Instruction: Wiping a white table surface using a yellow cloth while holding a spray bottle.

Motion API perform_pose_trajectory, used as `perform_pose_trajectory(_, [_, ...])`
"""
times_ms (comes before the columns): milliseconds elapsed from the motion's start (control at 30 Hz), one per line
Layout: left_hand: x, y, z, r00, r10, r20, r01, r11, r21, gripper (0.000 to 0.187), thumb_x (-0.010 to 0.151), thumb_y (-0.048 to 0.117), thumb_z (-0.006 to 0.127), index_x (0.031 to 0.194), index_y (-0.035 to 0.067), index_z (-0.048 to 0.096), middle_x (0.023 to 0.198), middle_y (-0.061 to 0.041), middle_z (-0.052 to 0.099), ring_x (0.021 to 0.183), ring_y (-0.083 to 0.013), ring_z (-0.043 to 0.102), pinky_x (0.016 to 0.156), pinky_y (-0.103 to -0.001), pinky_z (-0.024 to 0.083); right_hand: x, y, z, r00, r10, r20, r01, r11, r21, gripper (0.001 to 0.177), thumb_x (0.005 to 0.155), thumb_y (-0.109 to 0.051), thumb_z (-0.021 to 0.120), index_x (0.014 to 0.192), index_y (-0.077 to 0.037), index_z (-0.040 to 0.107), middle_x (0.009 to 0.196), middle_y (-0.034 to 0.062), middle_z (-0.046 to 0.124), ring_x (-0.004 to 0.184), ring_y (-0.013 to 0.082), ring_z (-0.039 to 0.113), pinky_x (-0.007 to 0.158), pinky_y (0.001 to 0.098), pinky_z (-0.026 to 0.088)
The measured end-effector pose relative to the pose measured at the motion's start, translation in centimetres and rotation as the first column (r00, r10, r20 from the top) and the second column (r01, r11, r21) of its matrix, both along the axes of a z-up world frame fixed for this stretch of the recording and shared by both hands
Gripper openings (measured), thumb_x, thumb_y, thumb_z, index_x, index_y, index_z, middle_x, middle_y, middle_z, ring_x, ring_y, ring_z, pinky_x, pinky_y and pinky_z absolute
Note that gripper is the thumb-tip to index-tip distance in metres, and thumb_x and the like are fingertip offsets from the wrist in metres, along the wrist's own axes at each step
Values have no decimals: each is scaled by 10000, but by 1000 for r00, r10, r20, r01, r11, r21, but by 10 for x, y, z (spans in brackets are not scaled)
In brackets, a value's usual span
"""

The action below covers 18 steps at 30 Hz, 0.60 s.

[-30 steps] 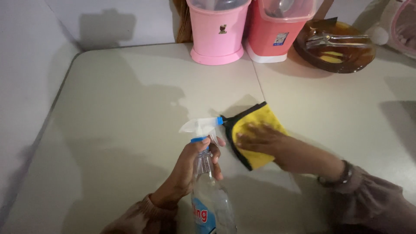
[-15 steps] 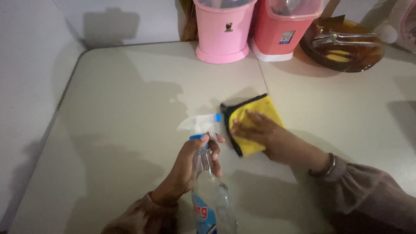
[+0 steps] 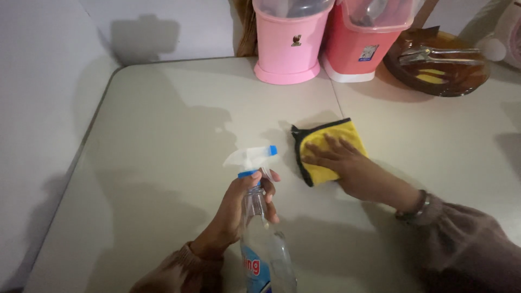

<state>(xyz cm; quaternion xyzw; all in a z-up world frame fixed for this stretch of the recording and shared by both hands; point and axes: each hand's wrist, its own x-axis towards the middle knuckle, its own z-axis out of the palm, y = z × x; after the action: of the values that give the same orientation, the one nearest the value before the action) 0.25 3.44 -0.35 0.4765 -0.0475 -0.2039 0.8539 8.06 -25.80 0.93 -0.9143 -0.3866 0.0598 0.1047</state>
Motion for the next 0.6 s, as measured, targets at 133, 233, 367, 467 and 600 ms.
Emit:
perform_pose_trajectory(133, [1, 2, -4, 999, -18, -30, 17, 998, -57, 546, 966, 456, 549, 1205, -30, 611, 782, -52, 580, 605, -238, 694, 586, -359, 588, 2, 19, -18, 985, 102, 141, -115, 989, 91, 850, 717, -14, 740, 1487, -232, 452, 1628, 30, 313, 1504, 447, 143, 1184, 605, 147])
perform_pose_trajectory(233, [0, 3, -5, 999, -13, -40, 11, 998, -58, 531, 976, 440, 546, 1203, -35, 615, 783, -53, 588, 595, -236, 688, 570, -359, 582, -10, 28, 2, 973, 228, 27, -228, 974, -16, 961, 687, 51, 693, 1565, -221, 414, 1694, 43, 267, 1527, 432, 107, 1188, 628, 123])
perform_pose_trajectory(367, [0, 6, -4, 999, 2, -52, -5, 999, -47, 522, 986, 433, 545, 1195, -40, 617, 773, -58, 597, 586, -235, 686, 560, -365, 580, -14, 7, 12, 953, 241, -183, -255, 965, -60, 942, 708, 98, 676, 1543, -258, 425, 1695, 13, 256, 1584, 369, 72, 1231, 545, 106])
perform_pose_trajectory(467, [-1, 11, -5, 999, -16, -37, 13, 997, -80, 518, 989, 438, 553, 1195, -34, 610, 781, -59, 601, 594, -243, 689, 569, -363, 580, -5, 0, 21, 954, 207, -216, -214, 977, -6, 874, 740, 134, 656, 1501, -262, 490, 1668, 29, 292, 1581, 312, 107, 1259, 493, 129])
perform_pose_trajectory(600, [1, 14, -4, 998, -34, -46, 31, 997, -67, 502, 962, 447, 558, 1173, -7, 594, 759, -55, 603, 574, -259, 702, 538, -361, 575, 13, 5, 10, 979, 112, -169, -95, 990, 107, 850, 759, 8, 733, 1513, -177, 387, 1617, 46, 339, 1555, 304, 171, 1245, 493, 173])
